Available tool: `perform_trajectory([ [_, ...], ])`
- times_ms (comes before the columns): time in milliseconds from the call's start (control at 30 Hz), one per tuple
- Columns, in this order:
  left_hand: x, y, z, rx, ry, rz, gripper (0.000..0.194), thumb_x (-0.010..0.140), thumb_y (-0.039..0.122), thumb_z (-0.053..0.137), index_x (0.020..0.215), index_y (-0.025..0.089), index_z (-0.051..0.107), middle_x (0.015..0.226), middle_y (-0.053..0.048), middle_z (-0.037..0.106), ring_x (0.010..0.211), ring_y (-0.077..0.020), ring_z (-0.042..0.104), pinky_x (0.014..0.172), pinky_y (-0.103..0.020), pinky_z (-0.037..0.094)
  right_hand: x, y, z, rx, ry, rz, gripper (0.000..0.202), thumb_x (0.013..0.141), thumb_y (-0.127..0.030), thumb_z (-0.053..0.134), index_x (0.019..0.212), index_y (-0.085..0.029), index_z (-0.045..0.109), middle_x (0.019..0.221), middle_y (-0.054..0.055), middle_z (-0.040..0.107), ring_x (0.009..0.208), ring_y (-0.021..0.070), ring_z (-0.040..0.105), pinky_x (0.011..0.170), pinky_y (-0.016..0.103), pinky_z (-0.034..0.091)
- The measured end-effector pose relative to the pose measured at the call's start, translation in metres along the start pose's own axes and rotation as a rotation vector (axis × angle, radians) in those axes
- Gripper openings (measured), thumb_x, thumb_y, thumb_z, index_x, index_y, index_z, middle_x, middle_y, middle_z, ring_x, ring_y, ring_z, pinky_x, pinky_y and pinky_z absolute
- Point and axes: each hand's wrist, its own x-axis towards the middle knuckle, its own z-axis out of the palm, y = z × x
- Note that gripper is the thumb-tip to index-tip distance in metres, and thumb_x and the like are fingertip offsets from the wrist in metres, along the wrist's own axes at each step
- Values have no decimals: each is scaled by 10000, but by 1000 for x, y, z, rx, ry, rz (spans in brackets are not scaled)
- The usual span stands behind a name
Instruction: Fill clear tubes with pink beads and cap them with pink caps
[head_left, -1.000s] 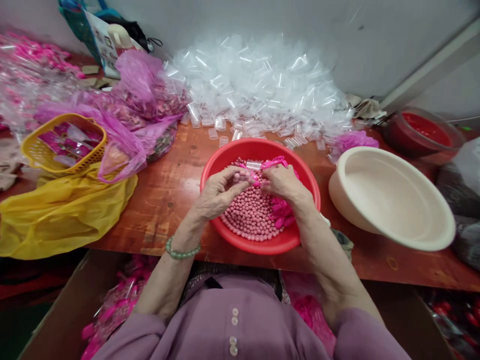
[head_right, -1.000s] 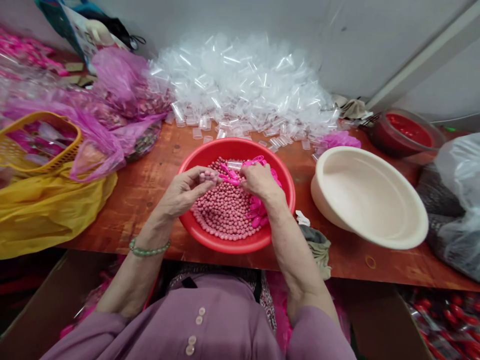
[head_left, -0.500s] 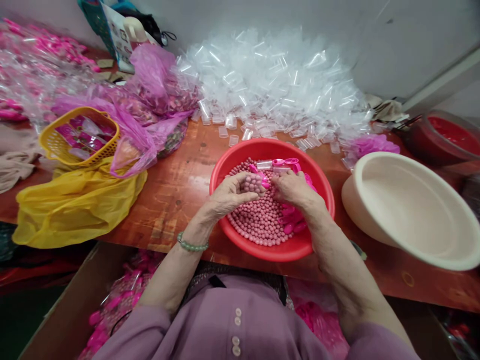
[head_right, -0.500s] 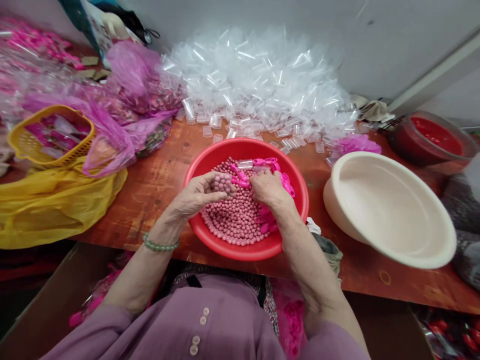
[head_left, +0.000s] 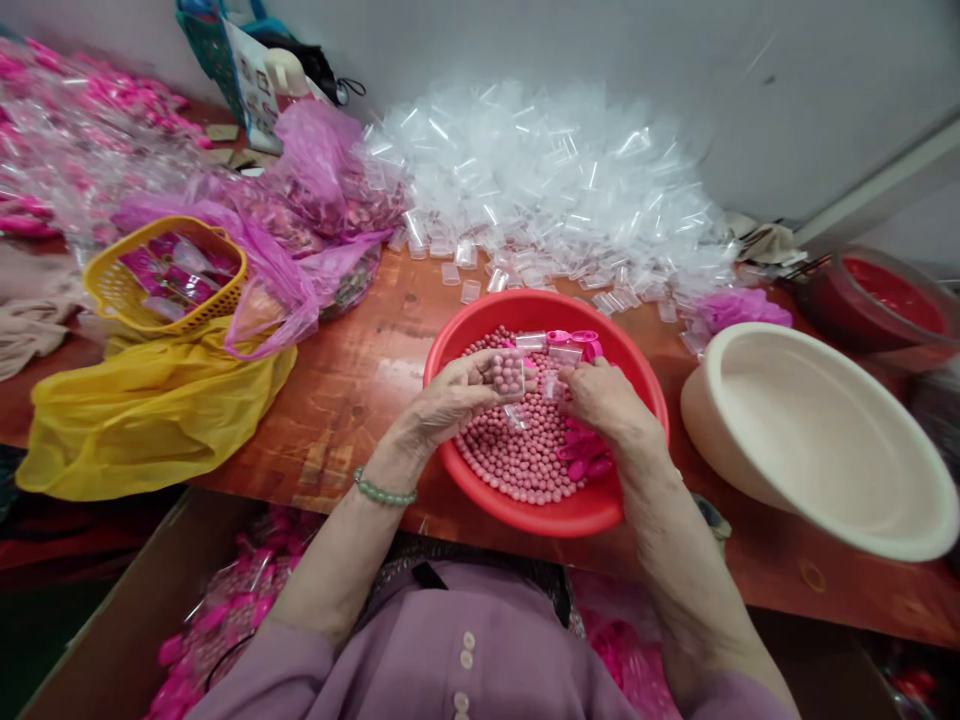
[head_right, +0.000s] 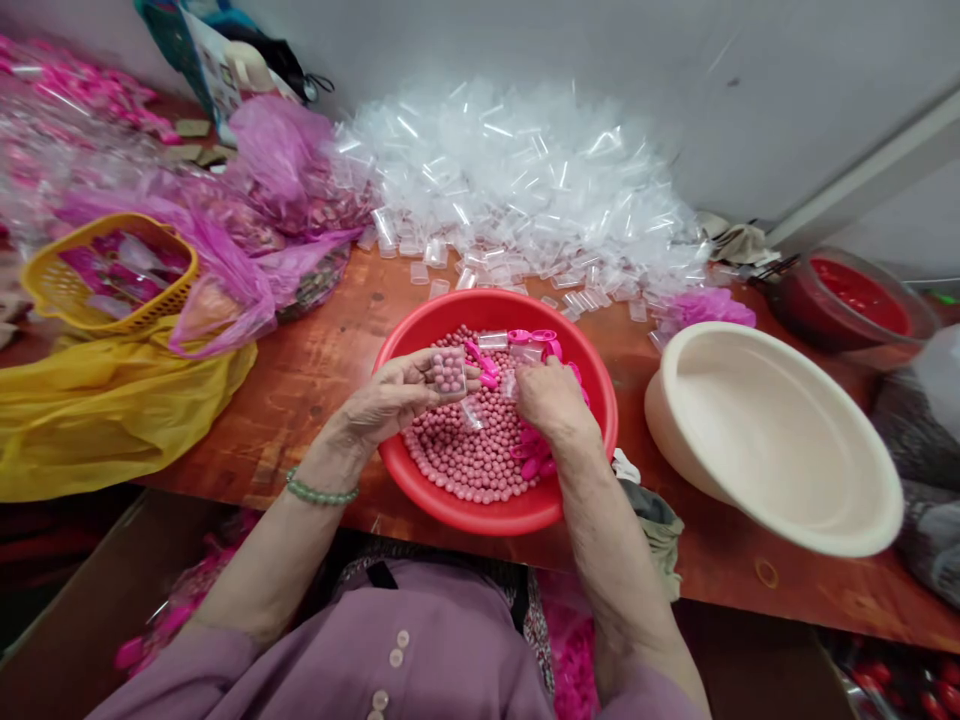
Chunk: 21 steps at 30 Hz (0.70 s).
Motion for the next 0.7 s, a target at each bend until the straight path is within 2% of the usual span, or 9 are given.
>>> perform_trajectory([
  [100, 0, 1, -1, -54, -13, -1, 519, 621, 121, 797, 1125, 143, 675, 1095, -116, 744, 1036, -242, 715, 1010, -389, 503, -1, -6, -4, -8, -85, 64, 316, 850, -108, 507, 1080, -114, 724, 1008, 208, 752, 1026, 301, 699, 786, 337, 504],
  [200, 2, -1, -2, -42, -4, -6, 422, 713, 205, 802, 1111, 138, 679, 1087, -122, 742, 997, -223, 725, 956, -359, 531, 1, -9, -3, -28, -119, 56, 329, 837, -98, 507, 1076, -113, 733, 968, 201, 763, 981, 294, 728, 747, 317, 505],
  [433, 9, -6, -5, 69, 72, 65, 404, 679, 277, 869, 995, 133, 662, 884, -52, 740, 828, -147, 716, 766, -262, 562, -6, -8, -3, -99, -98, -102, 307, 872, -91, 487, 1057, -116, 731, 955, 209, 763, 964, 271, 729, 800, 320, 485],
  [567, 9, -7, -6, 91, 57, 91, 385, 692, 293, 854, 987, 135, 665, 879, -45, 727, 799, -137, 704, 739, -253, 548, -8, -11, -3, -136, -106, -96, 298, 879, -84, 464, 1002, -116, 733, 968, 209, 762, 986, 282, 721, 799, 336, 473],
  [700, 8, -7, -6, 53, 42, 80, 436, 663, 304, 876, 1003, 132, 665, 872, -45, 722, 778, -135, 697, 725, -253, 534, -5, -20, 0, -135, -108, -118, 328, 868, -51, 447, 1030, -120, 724, 1011, 204, 760, 989, 300, 719, 740, 338, 470],
])
